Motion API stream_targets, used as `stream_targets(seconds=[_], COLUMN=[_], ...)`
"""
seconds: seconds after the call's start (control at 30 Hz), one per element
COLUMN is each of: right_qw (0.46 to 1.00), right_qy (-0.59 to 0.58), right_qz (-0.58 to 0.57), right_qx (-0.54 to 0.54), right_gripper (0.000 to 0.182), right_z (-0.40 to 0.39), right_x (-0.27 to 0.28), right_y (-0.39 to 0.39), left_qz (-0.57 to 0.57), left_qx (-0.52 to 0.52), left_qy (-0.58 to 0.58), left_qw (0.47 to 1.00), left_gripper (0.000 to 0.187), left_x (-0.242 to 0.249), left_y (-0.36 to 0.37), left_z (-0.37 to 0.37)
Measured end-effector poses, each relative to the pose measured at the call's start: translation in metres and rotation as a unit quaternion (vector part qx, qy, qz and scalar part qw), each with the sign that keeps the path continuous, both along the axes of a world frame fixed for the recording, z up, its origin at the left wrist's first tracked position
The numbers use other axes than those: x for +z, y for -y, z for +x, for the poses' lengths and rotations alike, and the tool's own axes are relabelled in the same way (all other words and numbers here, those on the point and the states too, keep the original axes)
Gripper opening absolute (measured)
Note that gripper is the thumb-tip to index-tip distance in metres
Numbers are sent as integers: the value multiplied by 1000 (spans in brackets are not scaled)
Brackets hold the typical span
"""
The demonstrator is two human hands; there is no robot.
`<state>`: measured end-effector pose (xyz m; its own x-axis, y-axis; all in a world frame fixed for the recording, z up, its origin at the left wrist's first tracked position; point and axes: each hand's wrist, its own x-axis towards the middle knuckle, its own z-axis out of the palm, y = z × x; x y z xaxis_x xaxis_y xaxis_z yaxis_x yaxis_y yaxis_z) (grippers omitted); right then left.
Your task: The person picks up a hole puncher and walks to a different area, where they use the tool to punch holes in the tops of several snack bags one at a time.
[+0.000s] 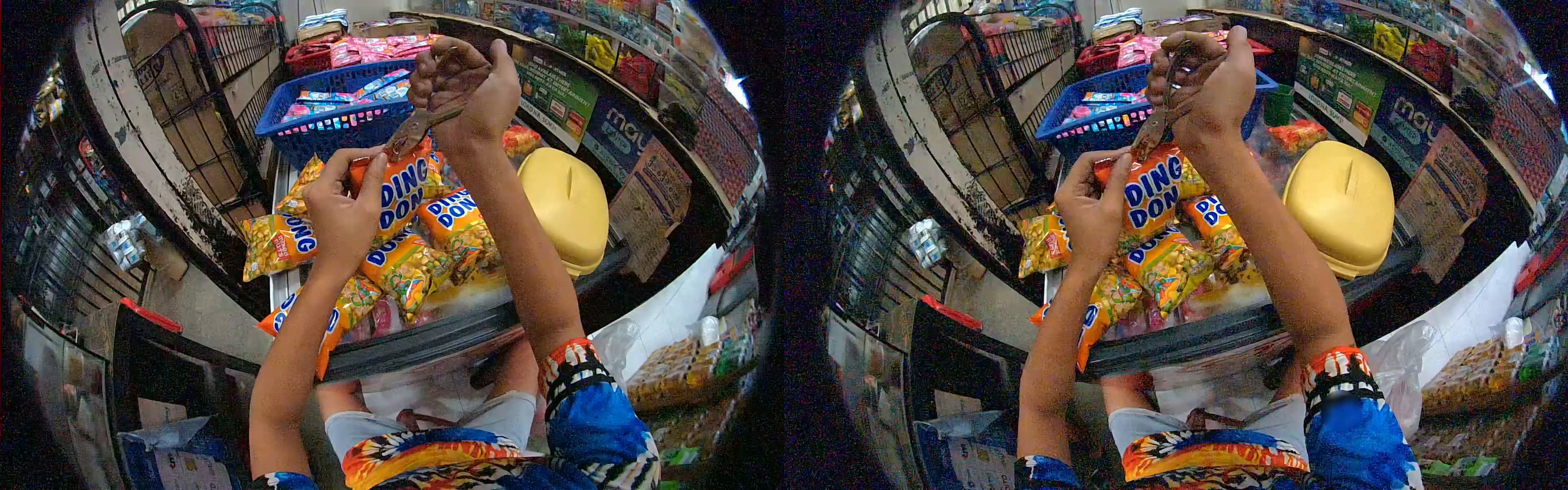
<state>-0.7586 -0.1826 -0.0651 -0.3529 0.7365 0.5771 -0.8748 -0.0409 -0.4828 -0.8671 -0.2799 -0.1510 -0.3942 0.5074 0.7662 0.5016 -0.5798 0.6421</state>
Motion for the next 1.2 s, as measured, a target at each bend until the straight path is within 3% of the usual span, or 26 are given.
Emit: stream_targets(seconds=[0.17, 0.4, 0.6, 0.77, 1.03, 1.2], right_qw=[999, 999, 982, 1000, 990, 988], right_qy=[-21, 19, -13, 26, -56, -72], right_qz=[13, 46, 109, -8, -130, -130], right_qx=[36, 7, 153, -14, -26, -40], right_gripper=[56, 53, 58, 67, 55, 49], right_z=[3, 6, 6, 1, 16, 22], right_x=[-3, 1, -4, -3, -16, -16], right_y=[-3, 1, -18, -7, -42, -48], left_qz=[21, -2, -19, -17, -12, -23], left_qx=[-8, 0, -5, -33, -170, -169], left_qy=[0, -3, 11, 77, 270, 264], left_qw=[1000, 1000, 1000, 996, 948, 949], left_gripper=[11, 10, 10, 13, 7, 7], left_x=[0, 0, 1, 5, 4, 1], left_y=[-1, 1, 2, 1, -7, -9], left_z=[1, 3, 3, -5, -13, -14])
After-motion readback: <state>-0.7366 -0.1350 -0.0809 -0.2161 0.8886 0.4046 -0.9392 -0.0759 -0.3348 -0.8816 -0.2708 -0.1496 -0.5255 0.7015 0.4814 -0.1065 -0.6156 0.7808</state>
